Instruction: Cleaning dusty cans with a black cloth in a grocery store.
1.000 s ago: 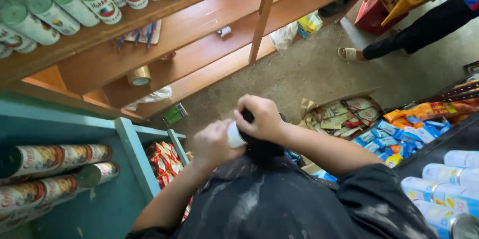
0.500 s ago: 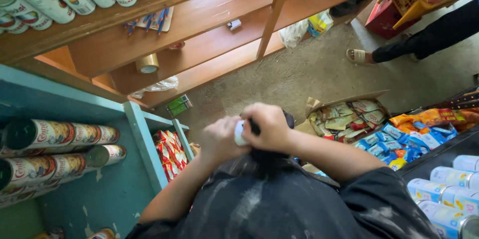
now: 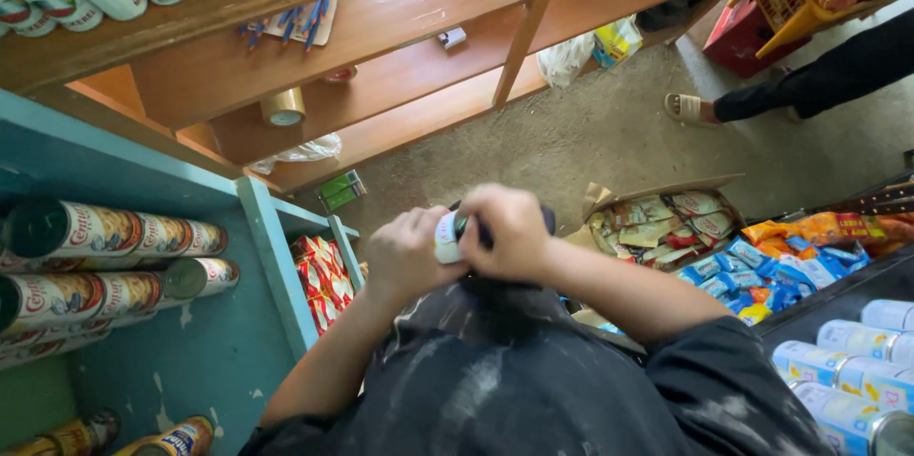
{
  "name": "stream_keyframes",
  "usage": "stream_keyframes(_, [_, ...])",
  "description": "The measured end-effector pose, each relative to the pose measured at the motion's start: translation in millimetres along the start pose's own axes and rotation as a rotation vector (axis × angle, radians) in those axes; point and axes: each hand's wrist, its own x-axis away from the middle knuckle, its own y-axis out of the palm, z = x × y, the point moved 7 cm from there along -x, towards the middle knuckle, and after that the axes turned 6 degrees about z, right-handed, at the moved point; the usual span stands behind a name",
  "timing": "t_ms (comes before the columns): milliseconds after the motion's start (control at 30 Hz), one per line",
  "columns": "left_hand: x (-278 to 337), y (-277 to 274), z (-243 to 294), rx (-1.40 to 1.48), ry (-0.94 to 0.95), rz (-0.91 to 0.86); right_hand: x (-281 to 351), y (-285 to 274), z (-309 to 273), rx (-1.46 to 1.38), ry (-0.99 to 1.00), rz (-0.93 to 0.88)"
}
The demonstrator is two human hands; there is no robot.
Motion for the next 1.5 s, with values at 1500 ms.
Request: stream_keyframes(1500, [6.8, 19.7, -20.5, 0.936, -0.529, -0.278, -31.3, -80.3, -117.2, -1.185, 0.001, -0.329])
